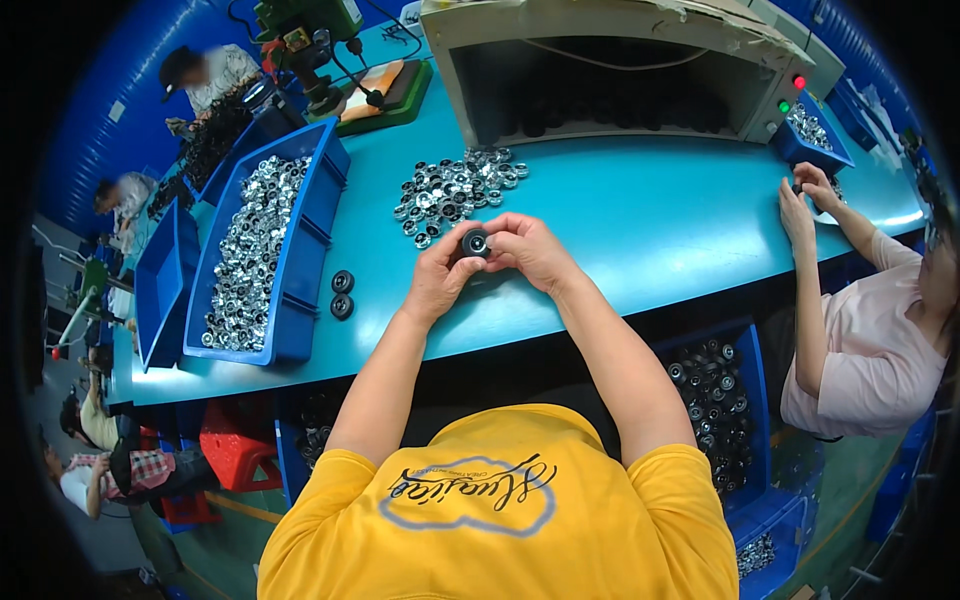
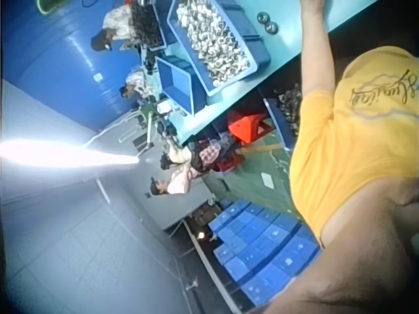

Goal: Manually assembling small mechanical components by inserting metal rings into black circular housings.

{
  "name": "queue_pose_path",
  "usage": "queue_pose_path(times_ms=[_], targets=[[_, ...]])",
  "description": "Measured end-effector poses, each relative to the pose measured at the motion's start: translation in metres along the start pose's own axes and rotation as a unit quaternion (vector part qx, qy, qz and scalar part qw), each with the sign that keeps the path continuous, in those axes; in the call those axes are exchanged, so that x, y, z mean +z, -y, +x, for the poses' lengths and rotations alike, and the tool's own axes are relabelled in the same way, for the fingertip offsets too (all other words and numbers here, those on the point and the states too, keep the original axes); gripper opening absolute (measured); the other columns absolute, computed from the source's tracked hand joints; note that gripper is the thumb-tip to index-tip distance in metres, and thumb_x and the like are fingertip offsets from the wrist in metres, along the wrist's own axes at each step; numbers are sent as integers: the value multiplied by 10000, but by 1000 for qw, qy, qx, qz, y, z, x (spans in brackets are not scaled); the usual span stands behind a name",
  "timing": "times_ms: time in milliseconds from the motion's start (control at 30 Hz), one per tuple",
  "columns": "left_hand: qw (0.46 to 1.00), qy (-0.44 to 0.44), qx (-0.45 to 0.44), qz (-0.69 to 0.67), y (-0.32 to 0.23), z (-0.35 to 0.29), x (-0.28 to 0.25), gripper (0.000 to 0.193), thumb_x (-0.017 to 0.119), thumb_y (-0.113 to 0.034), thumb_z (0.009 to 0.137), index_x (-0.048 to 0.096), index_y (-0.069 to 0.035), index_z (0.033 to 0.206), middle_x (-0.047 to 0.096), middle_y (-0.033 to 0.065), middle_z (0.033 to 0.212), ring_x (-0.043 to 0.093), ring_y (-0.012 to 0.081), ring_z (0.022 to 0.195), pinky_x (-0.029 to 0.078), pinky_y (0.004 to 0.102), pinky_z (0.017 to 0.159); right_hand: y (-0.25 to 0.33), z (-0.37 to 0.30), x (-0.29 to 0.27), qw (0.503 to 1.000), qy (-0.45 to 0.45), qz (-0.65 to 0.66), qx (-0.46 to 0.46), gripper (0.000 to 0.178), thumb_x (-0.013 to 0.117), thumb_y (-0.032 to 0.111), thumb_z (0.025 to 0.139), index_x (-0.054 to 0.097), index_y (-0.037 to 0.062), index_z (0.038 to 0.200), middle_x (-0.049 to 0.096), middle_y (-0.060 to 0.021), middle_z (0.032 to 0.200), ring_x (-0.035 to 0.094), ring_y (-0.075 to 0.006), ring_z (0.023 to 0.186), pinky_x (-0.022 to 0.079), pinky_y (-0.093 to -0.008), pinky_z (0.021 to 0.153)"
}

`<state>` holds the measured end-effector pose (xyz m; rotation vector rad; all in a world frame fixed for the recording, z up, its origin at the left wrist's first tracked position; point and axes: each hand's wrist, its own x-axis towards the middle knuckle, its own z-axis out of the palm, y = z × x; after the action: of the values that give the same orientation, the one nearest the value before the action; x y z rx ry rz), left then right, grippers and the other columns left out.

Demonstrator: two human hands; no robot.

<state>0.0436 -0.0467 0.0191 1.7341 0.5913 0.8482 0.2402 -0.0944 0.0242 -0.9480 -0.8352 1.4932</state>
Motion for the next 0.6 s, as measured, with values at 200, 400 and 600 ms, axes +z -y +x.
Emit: queue_pose_path(times_ms=[200, 400, 600], targets=[[1000, -1, 5, -18, -1, 0, 1, 457, 677, -51, 976, 566, -52, 1419, 679, 7, 1048, 624, 88, 884, 512, 242, 781, -3, -1, 6, 993, -37, -103, -41, 175, 717, 144, 950, 697, 9, 1059, 718, -59, 927, 704, -115, 776, 613, -268, 712], [992, 7, -89, -94, -7, -2, -6, 458, 670, -39, 964, 568, -61, 1410, 687, 17, 1028, 611, 76, 794, 501, 230, 636, -4, 2, 5, 998, -35, -51, -11, 208, 722, 188, 972, 698, -1, 1056, 719, -62, 912, 702, -118, 760, 612, -266, 694], [989, -20, -83, -121, -7, 0, -3, 437, 732, -66, 934, 595, -38, 1349, 677, 7, 966, 586, 67, 710, 487, 219, 572, -2, -1, 5, 1000, 13, 0, 8, 237, 714, 210, 985, 695, 7, 1108, 702, -50, 935, 689, -119, 775, 616, -279, 700]])
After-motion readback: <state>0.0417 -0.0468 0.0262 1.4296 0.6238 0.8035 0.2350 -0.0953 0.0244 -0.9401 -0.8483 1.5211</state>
